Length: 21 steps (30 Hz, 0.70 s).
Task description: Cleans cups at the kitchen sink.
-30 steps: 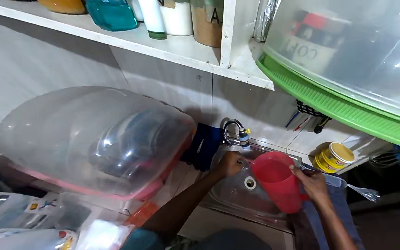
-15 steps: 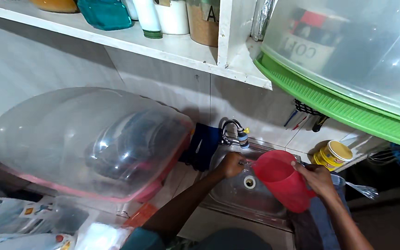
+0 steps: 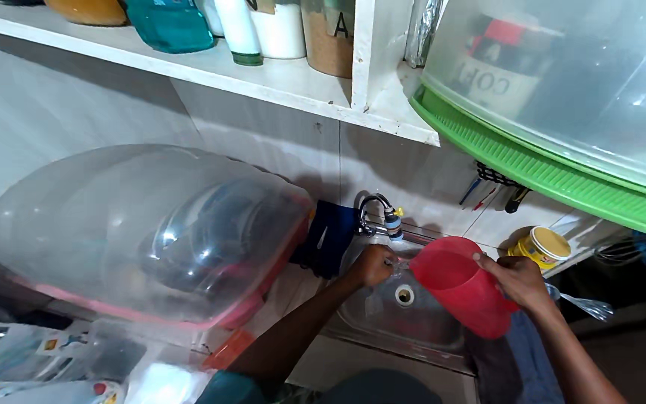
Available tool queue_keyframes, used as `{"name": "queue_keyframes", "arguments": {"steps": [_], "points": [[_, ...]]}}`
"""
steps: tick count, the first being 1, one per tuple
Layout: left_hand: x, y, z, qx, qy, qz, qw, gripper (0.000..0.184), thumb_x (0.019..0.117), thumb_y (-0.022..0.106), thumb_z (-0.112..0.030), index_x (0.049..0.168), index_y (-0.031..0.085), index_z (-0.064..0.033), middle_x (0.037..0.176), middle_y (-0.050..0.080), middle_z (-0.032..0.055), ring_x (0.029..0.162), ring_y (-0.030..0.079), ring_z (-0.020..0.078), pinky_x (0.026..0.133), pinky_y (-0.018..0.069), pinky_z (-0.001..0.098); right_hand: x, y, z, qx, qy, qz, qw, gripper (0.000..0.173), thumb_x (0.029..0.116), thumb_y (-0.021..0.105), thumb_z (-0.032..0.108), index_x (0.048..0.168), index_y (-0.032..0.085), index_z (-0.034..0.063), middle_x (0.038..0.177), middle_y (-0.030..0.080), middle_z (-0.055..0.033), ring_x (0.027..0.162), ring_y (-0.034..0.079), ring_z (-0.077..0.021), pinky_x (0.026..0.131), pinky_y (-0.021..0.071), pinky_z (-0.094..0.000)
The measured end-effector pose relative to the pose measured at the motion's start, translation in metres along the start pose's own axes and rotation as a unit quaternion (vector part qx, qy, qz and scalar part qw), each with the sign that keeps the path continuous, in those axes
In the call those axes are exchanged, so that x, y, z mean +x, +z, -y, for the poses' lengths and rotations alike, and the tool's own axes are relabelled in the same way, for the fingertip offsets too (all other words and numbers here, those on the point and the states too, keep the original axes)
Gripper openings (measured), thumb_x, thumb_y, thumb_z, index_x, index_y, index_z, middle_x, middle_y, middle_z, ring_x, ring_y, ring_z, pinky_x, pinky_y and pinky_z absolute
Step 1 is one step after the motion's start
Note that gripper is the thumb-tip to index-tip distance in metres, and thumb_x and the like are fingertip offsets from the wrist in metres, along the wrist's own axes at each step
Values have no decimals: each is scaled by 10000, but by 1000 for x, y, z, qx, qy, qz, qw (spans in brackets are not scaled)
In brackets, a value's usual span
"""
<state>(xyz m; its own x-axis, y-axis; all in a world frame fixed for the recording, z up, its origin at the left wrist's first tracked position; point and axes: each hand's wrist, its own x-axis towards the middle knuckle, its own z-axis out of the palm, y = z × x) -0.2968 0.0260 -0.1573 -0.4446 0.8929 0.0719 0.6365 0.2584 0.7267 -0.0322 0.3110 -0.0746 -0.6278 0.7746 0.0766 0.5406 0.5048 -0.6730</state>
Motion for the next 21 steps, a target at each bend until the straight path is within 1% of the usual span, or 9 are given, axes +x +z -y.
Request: {"name": "queue_keyframes", "arguments": {"steps": [7,11,15,21], "points": [[4,-7,-5,14,1,9,1000,226,874,681,-191,1073,773,-241,1213,713,-92,1078,667,53,948,566,328,-3,-14,22,-9,-6,-10,1000,581,688,748,800,698,664,225,649,607,41,574,589,-123,561,550,-423],[4,-10,-7,15,6,12,1000,218,876,682,-189,1070,773,-234,1203,715,-93,1051,673,48,932,572,319,-4,-23,33,-28,-8,-6,1000,598,702,723,811,676,651,218,627,589,34,544,573,-126,535,534,-423],[5,-12,-7,19,17,10,1000,203,881,684,-199,1058,774,-239,1188,719,-98,1046,673,39,931,573,314,-2,-30,42,-42,-25,-8,999,595,699,717,820,667,648,230,630,589,48,568,574,-114,562,527,-412],[7,-20,-15,18,16,19,1000,191,876,686,-192,1042,774,-230,1190,719,-90,1017,680,46,906,580,319,-3,-44,55,-73,-22,0,997,648,682,662,879,676,668,232,657,612,37,614,604,-140,597,538,-460]]}}
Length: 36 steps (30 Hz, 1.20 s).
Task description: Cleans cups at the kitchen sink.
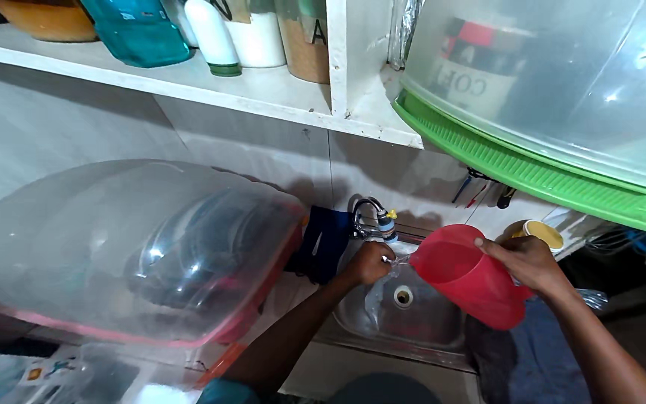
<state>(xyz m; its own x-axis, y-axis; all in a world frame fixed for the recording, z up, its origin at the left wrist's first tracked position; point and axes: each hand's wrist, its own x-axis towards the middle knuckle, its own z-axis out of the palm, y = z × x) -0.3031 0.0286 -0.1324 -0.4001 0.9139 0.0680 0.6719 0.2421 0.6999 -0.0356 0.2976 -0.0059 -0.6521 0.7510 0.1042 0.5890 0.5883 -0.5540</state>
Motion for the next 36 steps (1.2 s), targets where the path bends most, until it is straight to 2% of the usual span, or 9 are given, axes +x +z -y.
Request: {"name": "queue_keyframes", "arguments": {"steps": [7,14,21,26,29,31,34,36], "points": [[-2,-19,-24,-4,-11,8,1000,240,872,683,-167,1083,772,-239,1220,711,-94,999,686,58,889,584,327,3,-9,4,13,-7,-4,1000,631,698,669,865,682,681,234,663,620,37,622,607,-137,613,544,-463],[-1,-33,-48,-22,-4,13,1000,256,862,683,-140,1086,773,-226,1223,707,-61,968,690,86,861,591,348,0,-25,16,16,-11,-9,1000,602,724,684,826,689,677,225,655,604,38,609,588,-132,604,528,-442],[2,-39,-66,-20,-2,13,1000,244,861,693,-142,1078,777,-217,1206,716,-61,990,689,76,882,588,334,-11,-42,31,21,-26,-4,999,569,728,670,838,818,761,284,712,657,56,667,623,-122,646,545,-449],[1,-47,-83,-15,-10,10,1000,258,856,701,-138,1089,774,-219,1226,711,-54,972,690,92,866,582,350,-20,-54,42,15,-35,-5,999,555,761,673,805,775,750,256,699,642,41,656,600,-129,648,526,-443],[1,-51,-93,-9,-12,14,1000,248,867,693,-143,1090,776,-214,1227,708,-44,952,689,98,857,581,351,-26,-61,48,7,-45,-7,999,571,777,661,801,735,725,235,666,612,37,624,570,-131,614,498,-423],[1,-53,-97,-2,-11,16,1000,250,869,692,-147,1093,775,-220,1224,711,-51,974,684,97,879,570,360,-31,-66,56,-2,-46,-6,999,592,778,657,803,721,719,217,680,623,19,645,584,-148,634,504,-446],[3,-48,-95,3,1,20,1000,235,868,692,-146,1078,775,-209,1187,721,-49,916,684,94,846,574,366,-36,-68,63,-22,-48,-15,999,638,774,635,828,674,687,200,672,615,2,650,586,-170,632,499,-465],[5,-42,-89,10,3,19,1000,215,866,697,-165,1061,772,-217,1170,724,-60,937,692,84,861,586,358,-37,-69,65,-28,-44,-15,998,644,777,637,823,659,675,191,660,608,0,642,582,-174,624,495,-465]]}}
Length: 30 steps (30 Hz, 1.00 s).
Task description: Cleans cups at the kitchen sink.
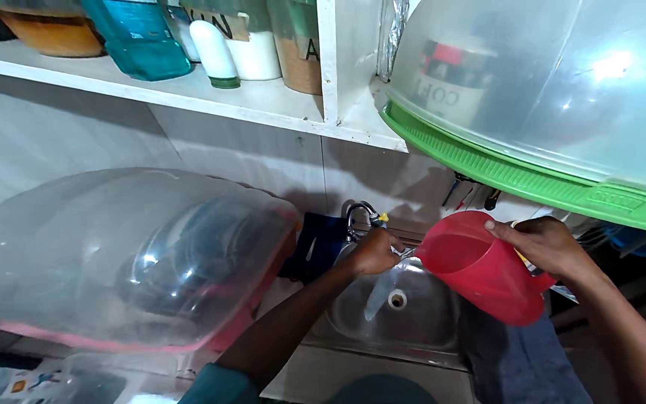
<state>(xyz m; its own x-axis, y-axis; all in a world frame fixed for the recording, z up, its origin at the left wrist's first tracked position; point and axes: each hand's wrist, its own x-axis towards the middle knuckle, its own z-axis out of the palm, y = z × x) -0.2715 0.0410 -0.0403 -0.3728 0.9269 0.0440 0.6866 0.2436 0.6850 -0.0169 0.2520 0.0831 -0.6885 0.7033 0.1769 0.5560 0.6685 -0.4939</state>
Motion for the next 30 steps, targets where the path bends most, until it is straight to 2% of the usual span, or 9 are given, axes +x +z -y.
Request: {"name": "queue_keyframes", "arguments": {"steps": [5,13,18,24,30], "points": [[-1,2,5,-15,-9,-4,1000,234,863,707,-155,1087,768,-188,1189,721,-30,964,699,113,877,589,381,3,3,-7,27,10,9,1000,612,773,673,794,681,684,188,658,603,0,619,568,-163,607,498,-455],[-1,3,7,-11,-7,-7,1000,229,860,703,-155,1071,772,-209,1194,722,-56,966,694,93,877,583,368,-1,2,0,19,8,4,1000,623,782,669,789,643,648,183,623,569,2,586,536,-158,584,471,-440],[0,5,7,-8,-5,-9,1000,216,859,715,-182,1064,775,-210,1155,730,-50,939,697,89,868,590,365,3,3,-3,0,0,3,1000,666,763,638,837,644,652,182,642,588,-6,608,561,-174,600,490,-462],[2,4,7,-14,-4,-6,1000,207,873,712,-169,1068,775,-198,1185,725,-46,960,695,88,878,585,349,1,3,1,-12,-9,2,1000,668,772,629,836,645,647,180,646,590,-12,629,570,-187,618,491,-477],[2,1,1,-5,-9,5,1000,226,870,703,-157,1083,771,-191,1188,723,-29,941,695,114,873,579,388,3,3,0,-18,-14,1,1000,667,778,630,829,641,646,176,642,589,-16,622,568,-190,616,488,-477]]}}
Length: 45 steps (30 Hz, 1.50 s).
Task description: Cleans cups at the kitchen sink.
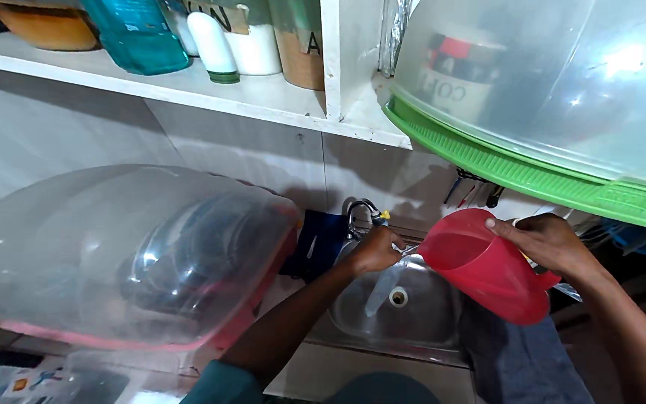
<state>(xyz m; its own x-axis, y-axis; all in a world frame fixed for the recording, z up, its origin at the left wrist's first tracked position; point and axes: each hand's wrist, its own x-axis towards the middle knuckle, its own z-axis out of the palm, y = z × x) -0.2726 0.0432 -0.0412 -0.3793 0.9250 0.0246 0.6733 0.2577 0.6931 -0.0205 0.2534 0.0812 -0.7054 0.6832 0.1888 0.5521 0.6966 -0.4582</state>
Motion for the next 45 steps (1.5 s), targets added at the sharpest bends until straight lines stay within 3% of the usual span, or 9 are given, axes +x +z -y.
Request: {"name": "queue_keyframes", "arguments": {"steps": [14,18,21,23,26,29,31,35,45], "points": [[3,2,2,-6,6,-5,1000,198,869,698,-174,1053,771,-191,1145,728,-33,900,686,109,837,578,386,-2,-3,7,3,0,-3,1000,650,779,638,823,668,676,184,666,617,-7,643,584,-183,636,500,-479],[-1,0,4,-39,-14,-16,999,208,889,687,-171,1078,770,-198,1208,715,-39,974,692,102,883,581,369,7,16,-37,143,54,-11,988,480,812,743,657,739,692,185,644,591,38,551,527,-93,534,473,-338],[-3,1,11,-47,-11,-31,998,226,904,657,-161,1084,776,-230,1217,711,-51,986,688,89,888,582,359,13,74,-113,307,103,-38,945,362,861,765,495,894,679,145,674,601,6,517,548,-105,476,497,-330],[-3,0,15,-41,-1,-38,998,211,929,639,-182,1073,778,-248,1191,721,-69,1014,681,77,918,567,357,11,135,-161,375,126,-50,917,339,876,750,485,905,656,161,651,552,3,481,489,-111,435,448,-335],[-4,-4,20,-42,25,-29,998,213,943,626,-185,1082,776,-247,1179,726,-71,1038,678,65,935,563,349,5,229,-211,428,144,-61,890,345,877,741,490,817,656,161,622,546,-5,485,503,-130,441,463,-362],[-6,-11,25,-51,66,19,996,328,858,700,-109,1168,737,-210,1213,696,-14,941,679,104,834,588,338,2,297,-225,467,135,-84,870,295,886,750,417,849,651,141,680,589,-15,549,559,-141,482,502,-373],[-7,-13,24,-2,79,19,997,363,837,732,-97,1185,728,-200,1255,679,-6,994,682,114,878,593,340,4,323,-219,486,129,-88,860,282,897,739,389,803,655,137,659,584,-23,533,545,-143,469,486,-368],[-7,-3,25,168,121,-40,977,234,971,591,-133,1150,741,-147,1228,695,16,1200,623,155,1095,470,358,11,358,-218,475,153,-54,865,360,920,683,477,749,648,162,591,530,0,473,496,-133,437,446,-345],[-27,4,21,115,195,-110,968,214,1021,563,-208,1096,756,-156,1126,715,-16,1130,639,84,1053,491,282,9,421,-246,541,148,-11,828,344,959,626,433,774,667,146,616,547,-10,507,514,-137,469,465,-347]]}}
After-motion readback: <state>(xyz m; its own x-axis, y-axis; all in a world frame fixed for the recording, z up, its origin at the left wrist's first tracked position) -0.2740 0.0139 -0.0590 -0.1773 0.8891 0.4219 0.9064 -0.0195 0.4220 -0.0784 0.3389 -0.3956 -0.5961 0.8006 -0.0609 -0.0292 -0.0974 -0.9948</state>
